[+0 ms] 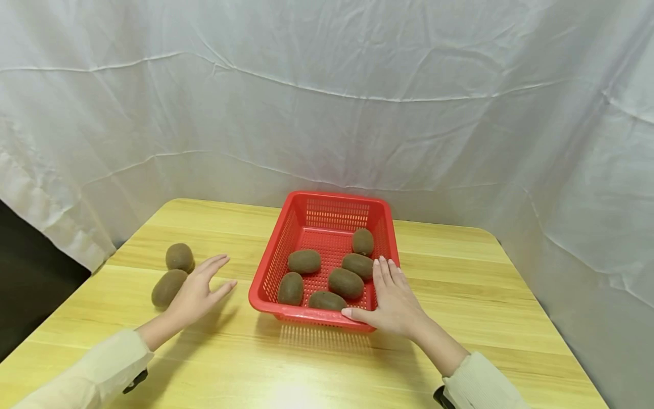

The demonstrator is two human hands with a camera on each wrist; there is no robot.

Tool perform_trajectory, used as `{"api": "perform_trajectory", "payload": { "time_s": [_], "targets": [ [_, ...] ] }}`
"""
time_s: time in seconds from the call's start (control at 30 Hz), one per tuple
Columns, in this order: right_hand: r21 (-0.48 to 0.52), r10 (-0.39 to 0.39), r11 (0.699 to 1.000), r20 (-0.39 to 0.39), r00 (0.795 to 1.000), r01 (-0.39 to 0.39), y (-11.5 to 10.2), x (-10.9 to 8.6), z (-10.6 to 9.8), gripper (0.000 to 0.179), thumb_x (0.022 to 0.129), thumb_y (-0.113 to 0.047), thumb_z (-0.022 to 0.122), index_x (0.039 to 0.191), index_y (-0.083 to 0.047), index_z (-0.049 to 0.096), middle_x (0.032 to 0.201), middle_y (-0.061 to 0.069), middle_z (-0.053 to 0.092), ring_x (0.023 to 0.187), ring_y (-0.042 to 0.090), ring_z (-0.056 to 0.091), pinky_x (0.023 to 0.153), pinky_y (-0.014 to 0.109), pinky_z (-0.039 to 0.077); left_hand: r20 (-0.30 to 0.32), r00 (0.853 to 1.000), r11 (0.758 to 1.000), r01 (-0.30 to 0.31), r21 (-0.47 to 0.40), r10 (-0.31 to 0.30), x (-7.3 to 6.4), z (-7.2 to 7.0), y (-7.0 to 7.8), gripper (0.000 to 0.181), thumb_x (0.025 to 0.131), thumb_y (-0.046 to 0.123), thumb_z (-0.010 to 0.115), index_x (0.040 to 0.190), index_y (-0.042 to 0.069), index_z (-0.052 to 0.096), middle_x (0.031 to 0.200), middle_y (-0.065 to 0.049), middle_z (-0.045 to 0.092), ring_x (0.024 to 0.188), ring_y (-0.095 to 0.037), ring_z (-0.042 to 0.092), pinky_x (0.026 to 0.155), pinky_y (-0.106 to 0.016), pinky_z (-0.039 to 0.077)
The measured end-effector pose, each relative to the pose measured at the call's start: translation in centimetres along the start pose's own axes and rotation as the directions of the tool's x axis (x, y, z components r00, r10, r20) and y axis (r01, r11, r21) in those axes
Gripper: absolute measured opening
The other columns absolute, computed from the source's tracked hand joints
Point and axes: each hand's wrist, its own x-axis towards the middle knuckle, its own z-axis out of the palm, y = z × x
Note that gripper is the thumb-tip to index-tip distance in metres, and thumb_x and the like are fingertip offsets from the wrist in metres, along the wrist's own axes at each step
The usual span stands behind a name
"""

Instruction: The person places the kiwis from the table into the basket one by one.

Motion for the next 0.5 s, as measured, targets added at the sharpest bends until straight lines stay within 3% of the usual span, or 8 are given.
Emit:
{"api": "perform_trajectory", "payload": {
  "time_s": [0.17,0.5],
  "targets": [
    [0.005,-0.004,1.0,0.0,1.0,0.004,-0.1,0.0,0.0,0.109,0.076,-0.064,0.06,0.143,0.011,0.018,0.151,0.028,0.015,0.139,0.047,0.012,0.112,0.058,0.015,-0.005,1.0,1.0,0.007,0.02,-0.007,-0.3,-0.2,-0.4,0.053,0.081,0.018,0.071,0.123,-0.009,0.053,0.127,-0.026,0.053,0.119,-0.04,0.049,0.097,-0.052,0.044],
    [0.003,0.01,1.0,0.023,1.0,-0.01,0.0,0.0,-0.2,0.109,0.076,-0.064,0.06,0.144,0.011,0.016,0.152,0.028,0.013,0.139,0.046,0.01,0.113,0.057,0.013,-0.056,0.997,0.997,-0.052,0.064,0.055,-1.0,-0.4,-1.2,0.053,0.077,0.016,0.074,0.119,-0.011,0.055,0.122,-0.026,0.056,0.114,-0.041,0.052,0.095,-0.053,0.045]
  ]
}}
